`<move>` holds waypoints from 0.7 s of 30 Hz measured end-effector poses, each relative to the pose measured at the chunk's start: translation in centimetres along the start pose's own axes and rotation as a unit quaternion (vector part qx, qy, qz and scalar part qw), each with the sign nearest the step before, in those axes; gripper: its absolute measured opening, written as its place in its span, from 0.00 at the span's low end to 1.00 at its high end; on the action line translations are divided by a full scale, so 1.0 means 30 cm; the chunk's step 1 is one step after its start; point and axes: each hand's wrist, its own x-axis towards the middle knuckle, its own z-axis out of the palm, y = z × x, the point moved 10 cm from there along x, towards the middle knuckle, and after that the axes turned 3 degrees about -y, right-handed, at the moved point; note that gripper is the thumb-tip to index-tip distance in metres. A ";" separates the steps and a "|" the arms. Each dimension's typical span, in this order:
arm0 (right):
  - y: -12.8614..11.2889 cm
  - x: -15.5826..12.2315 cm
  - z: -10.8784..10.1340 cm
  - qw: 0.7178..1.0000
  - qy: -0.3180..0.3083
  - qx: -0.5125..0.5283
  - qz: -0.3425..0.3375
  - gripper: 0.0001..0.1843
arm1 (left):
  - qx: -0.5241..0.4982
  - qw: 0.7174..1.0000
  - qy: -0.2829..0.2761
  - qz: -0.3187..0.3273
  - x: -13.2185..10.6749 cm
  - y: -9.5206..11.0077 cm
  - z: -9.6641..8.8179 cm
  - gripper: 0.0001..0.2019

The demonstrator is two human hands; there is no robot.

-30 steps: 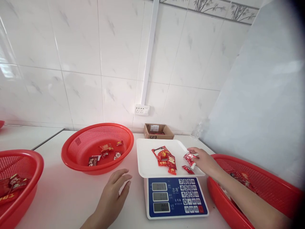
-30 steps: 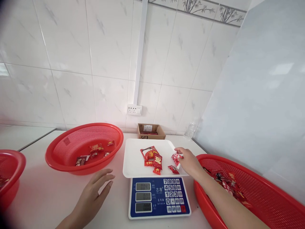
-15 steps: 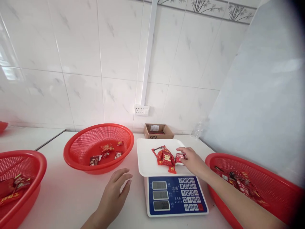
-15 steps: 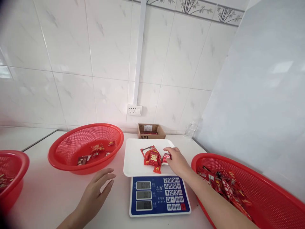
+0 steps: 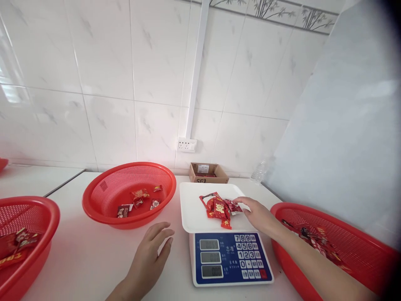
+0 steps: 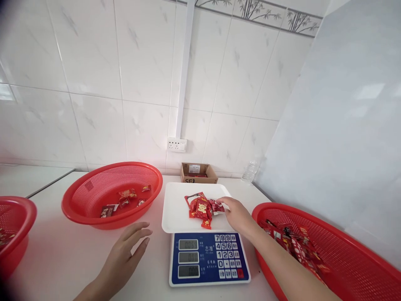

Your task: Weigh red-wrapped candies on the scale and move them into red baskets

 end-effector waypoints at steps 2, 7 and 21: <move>-0.028 -0.008 -0.004 1.000 0.007 -0.002 -0.018 0.24 | 0.002 1.000 -0.001 0.000 0.000 0.002 -0.001 0.11; -0.085 -0.047 0.036 0.997 0.010 -0.007 -0.077 0.23 | 0.004 1.000 0.002 0.004 -0.001 0.008 -0.004 0.11; -0.109 -0.387 0.010 0.969 0.207 0.094 -0.096 0.13 | 0.004 1.000 0.022 0.002 0.000 0.006 -0.024 0.10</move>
